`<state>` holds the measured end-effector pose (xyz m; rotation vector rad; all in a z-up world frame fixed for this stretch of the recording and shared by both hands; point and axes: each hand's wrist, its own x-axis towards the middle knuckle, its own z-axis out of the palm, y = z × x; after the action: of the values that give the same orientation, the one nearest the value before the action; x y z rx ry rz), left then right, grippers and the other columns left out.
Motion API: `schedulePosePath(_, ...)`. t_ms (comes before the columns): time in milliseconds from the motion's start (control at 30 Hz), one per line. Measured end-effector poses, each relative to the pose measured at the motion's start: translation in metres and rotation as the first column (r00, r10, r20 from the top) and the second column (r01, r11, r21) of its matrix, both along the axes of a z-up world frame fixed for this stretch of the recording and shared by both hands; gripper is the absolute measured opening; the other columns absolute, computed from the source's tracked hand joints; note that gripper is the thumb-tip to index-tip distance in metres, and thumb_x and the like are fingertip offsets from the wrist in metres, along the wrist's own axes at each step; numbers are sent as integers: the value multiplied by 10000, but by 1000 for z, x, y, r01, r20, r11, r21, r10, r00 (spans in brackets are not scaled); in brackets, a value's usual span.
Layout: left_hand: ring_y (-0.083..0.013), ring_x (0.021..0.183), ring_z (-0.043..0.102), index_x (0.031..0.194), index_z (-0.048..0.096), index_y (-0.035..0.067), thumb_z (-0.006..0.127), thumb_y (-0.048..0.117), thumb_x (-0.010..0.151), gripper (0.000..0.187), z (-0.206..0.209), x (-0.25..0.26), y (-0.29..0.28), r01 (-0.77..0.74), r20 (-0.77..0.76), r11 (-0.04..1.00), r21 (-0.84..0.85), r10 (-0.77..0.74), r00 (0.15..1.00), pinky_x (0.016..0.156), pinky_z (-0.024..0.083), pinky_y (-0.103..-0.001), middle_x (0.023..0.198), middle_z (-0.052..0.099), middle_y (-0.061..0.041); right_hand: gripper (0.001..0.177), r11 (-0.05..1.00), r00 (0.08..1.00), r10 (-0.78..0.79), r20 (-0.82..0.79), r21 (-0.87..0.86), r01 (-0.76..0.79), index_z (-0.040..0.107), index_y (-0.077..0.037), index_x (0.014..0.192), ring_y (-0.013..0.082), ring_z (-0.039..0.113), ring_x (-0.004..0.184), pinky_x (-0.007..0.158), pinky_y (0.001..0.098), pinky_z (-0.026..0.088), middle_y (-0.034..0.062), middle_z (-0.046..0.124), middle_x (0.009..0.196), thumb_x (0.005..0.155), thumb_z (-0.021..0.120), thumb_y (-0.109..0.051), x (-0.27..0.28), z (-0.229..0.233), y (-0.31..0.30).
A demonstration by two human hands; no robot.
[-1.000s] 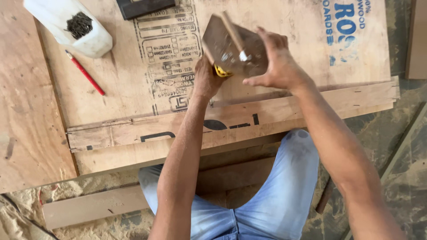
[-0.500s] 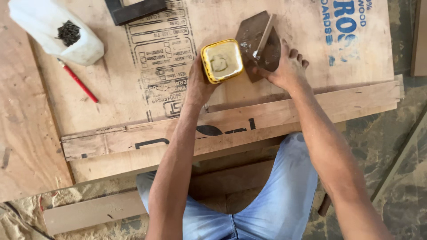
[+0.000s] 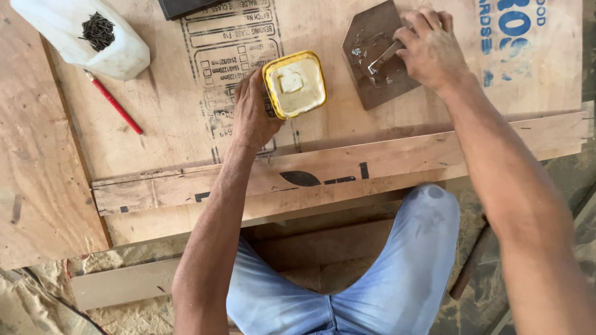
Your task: The person applies white adhesive to a wooden board using a wooden spreader and their fingers, spreading the glue across the surface of the wood.
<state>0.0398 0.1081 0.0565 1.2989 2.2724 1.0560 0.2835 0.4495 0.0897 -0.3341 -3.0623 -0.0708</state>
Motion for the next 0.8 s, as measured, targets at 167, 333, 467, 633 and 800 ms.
schedulePosePath(167, -391, 1432, 434, 1528, 310, 70, 977, 153, 695, 1070, -8, -1, 1, 21, -81, 995, 99, -13, 997, 1218, 304, -561, 1506, 472, -193, 307, 931, 952, -289, -98, -262, 256, 617, -51, 1135, 218, 576, 774, 694, 391, 483, 103, 613, 898, 1203, 483, -319, 12, 11, -13)
schedulePosePath(333, -382, 1444, 417, 1518, 274, 94, 964, 185, 664, 1100, -17, 2, -1, 100, -120, 977, 188, -78, 990, 1230, 319, -551, 1537, 423, -178, 258, 731, 881, -445, -159, -633, 255, 601, -19, 1214, 119, 515, 550, 463, 276, 393, 63, 614, 744, 1212, 540, -270, 5, 72, -84)
schedulePosePath(467, -393, 1561, 325, 1557, 212, 127, 915, 102, 812, 1025, -27, 5, -2, 139, -168, 958, 249, -98, 981, 1320, 297, -525, 1644, 344, -179, 209, 698, 950, -310, -19, -684, 214, 600, 36, 1146, 115, 566, 530, 437, 274, 456, 74, 634, 728, 1017, 556, -122, -6, 126, -142)
schedulePosePath(633, -375, 1598, 270, 1581, 196, 140, 911, 59, 839, 1035, -35, 6, -2, 42, -159, 946, 321, 10, 987, 1360, 292, -517, 1666, 324, -138, 208, 927, 963, 27, -268, -354, -125, 707, 7, 1199, 169, 658, 651, 538, 290, 550, 157, 736, 940, 1036, 639, -103, -40, 121, -182)
schedulePosePath(800, -387, 1553, 277, 1549, 205, 131, 956, 140, 789, 1068, -36, 2, 5, 11, -148, 937, 349, 43, 988, 1309, 297, -538, 1627, 346, -142, 224, 991, 978, 120, -173, -34, -128, 757, 18, 1211, 84, 599, 492, 360, 240, 444, 74, 723, 720, 1095, 644, -138, -87, 73, -189)
